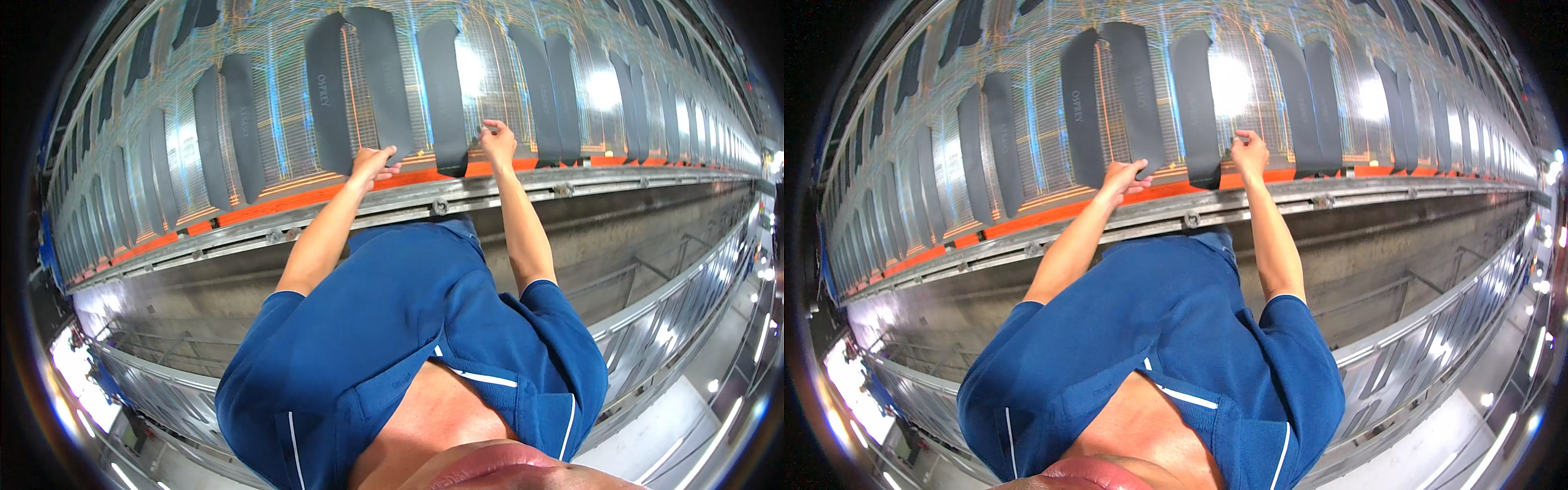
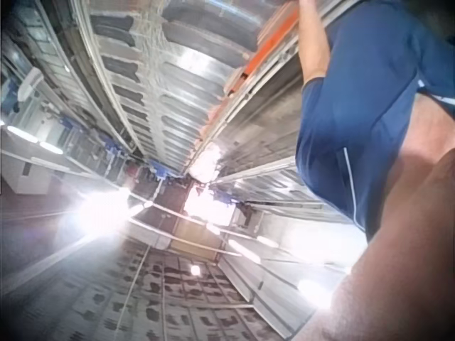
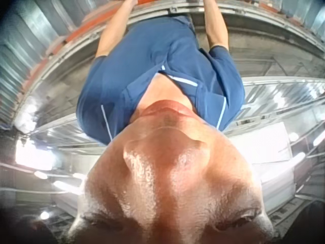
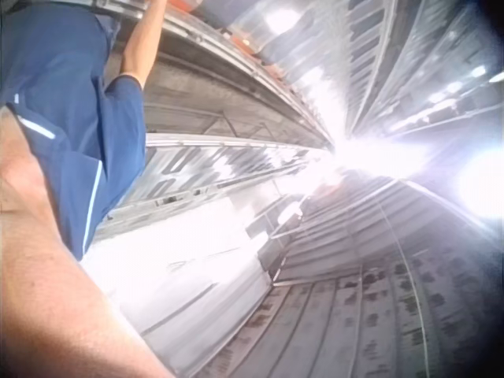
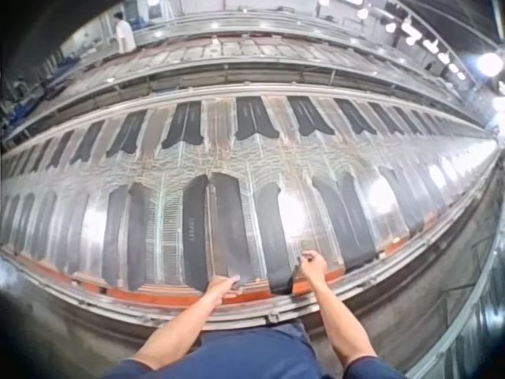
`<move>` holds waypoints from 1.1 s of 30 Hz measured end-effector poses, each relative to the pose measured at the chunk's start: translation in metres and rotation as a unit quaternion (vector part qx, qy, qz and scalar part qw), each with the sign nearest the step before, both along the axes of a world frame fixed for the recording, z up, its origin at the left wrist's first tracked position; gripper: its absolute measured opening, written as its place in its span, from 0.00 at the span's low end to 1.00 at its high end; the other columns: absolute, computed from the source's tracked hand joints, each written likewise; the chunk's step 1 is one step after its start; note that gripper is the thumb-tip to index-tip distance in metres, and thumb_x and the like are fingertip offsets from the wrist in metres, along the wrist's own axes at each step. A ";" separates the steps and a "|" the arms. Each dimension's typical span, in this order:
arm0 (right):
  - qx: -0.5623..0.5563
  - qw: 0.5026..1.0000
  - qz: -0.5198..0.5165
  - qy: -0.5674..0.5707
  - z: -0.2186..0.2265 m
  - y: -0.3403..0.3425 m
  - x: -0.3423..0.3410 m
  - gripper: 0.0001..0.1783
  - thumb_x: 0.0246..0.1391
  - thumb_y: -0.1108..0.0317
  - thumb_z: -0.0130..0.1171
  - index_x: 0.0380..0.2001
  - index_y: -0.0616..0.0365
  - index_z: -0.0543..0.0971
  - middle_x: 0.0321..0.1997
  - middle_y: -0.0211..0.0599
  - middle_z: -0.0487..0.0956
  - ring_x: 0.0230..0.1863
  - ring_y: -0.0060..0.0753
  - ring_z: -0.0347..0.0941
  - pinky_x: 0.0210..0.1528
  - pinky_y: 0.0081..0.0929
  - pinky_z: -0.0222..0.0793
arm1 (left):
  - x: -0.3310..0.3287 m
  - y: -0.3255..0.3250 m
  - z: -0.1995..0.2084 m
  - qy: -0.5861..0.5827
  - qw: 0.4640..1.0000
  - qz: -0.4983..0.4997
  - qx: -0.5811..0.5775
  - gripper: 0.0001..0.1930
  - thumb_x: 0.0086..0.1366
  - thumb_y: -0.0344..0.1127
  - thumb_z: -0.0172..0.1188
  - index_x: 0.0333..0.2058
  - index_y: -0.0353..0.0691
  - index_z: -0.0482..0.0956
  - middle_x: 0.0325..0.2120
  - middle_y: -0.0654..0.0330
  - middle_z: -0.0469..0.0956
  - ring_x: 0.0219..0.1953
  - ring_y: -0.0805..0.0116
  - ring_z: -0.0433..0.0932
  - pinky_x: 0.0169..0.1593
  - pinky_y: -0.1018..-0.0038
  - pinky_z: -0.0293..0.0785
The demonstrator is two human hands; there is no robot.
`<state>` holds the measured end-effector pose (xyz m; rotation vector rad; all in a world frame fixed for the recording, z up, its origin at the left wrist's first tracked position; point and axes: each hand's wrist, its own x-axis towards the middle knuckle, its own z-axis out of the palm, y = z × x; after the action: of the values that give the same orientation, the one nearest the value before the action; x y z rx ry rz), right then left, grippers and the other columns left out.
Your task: The person repeatedly picks up dark gray Osprey-branded fabric items from a metal rack, folds them in half, and places them back on the rack. The action is performed one at a time in a repetitive loop throughout the clip.
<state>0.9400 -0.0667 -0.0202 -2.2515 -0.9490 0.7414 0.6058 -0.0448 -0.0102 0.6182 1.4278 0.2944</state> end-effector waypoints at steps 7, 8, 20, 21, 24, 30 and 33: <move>-0.128 0.985 0.061 0.102 0.024 -0.037 0.019 0.11 0.59 0.65 0.63 0.39 0.59 0.86 0.23 0.34 0.84 0.23 0.23 0.80 0.26 0.24 0.75 | 0.036 -0.013 0.092 0.393 0.829 -0.341 0.204 0.30 0.66 0.64 0.57 0.22 0.42 0.87 0.29 0.52 0.88 0.35 0.56 0.88 0.45 0.58 0.81; -0.150 0.977 0.059 0.137 0.028 -0.036 0.016 0.11 0.59 0.64 0.63 0.38 0.60 0.86 0.23 0.34 0.84 0.22 0.23 0.79 0.25 0.24 0.74 | 0.047 -0.014 0.097 0.370 0.844 -0.331 0.203 0.25 0.66 0.60 0.58 0.28 0.43 0.88 0.33 0.52 0.88 0.41 0.53 0.87 0.47 0.59 0.80; -0.239 0.838 0.139 0.470 0.024 0.007 0.017 0.18 0.61 0.64 0.67 0.18 0.52 0.75 0.13 0.25 0.70 0.12 0.15 0.56 0.14 0.21 0.48 | 0.146 -0.055 0.006 0.255 0.939 0.021 0.228 0.31 0.65 0.59 0.66 0.50 0.34 0.80 0.38 0.52 0.85 0.40 0.63 0.83 0.47 0.66 0.78; -0.239 0.822 0.122 0.502 0.023 0.010 0.018 0.16 0.61 0.65 0.66 0.20 0.52 0.75 0.13 0.23 0.68 0.12 0.14 0.55 0.14 0.20 0.47 | 0.152 -0.057 0.008 0.273 0.933 0.045 0.229 0.30 0.66 0.60 0.65 0.48 0.34 0.81 0.35 0.53 0.85 0.37 0.65 0.83 0.44 0.67 0.78; -0.239 0.761 0.082 0.598 0.012 0.031 0.022 0.11 0.63 0.67 0.63 0.27 0.52 0.73 0.13 0.17 0.64 0.11 0.11 0.51 0.13 0.17 0.43 | 0.156 -0.036 0.037 0.138 0.989 0.054 0.003 0.28 0.66 0.66 0.61 0.41 0.43 0.84 0.29 0.61 0.83 0.27 0.74 0.77 0.30 0.74 0.69; -0.264 0.729 0.051 0.629 0.010 0.038 0.018 0.16 0.61 0.60 0.62 0.22 0.52 0.71 0.13 0.20 0.65 0.10 0.15 0.50 0.13 0.19 0.44 | 0.152 -0.018 0.021 -0.090 0.966 0.200 -0.137 0.16 0.65 0.54 0.69 0.38 0.49 0.82 0.29 0.67 0.82 0.29 0.77 0.75 0.29 0.81 0.66; -0.302 0.723 0.021 0.620 0.007 0.034 0.022 0.21 0.61 0.51 0.60 0.20 0.51 0.71 0.13 0.23 0.65 0.09 0.15 0.47 0.11 0.17 0.41 | 0.148 -0.002 0.016 -0.118 0.962 0.205 -0.136 0.12 0.63 0.45 0.73 0.36 0.49 0.79 0.28 0.69 0.77 0.24 0.80 0.70 0.24 0.84 0.63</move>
<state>0.9617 -0.0324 -0.0133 -1.4738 -0.0311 2.3819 0.7543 -0.0472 0.0060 0.0531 1.3257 0.4707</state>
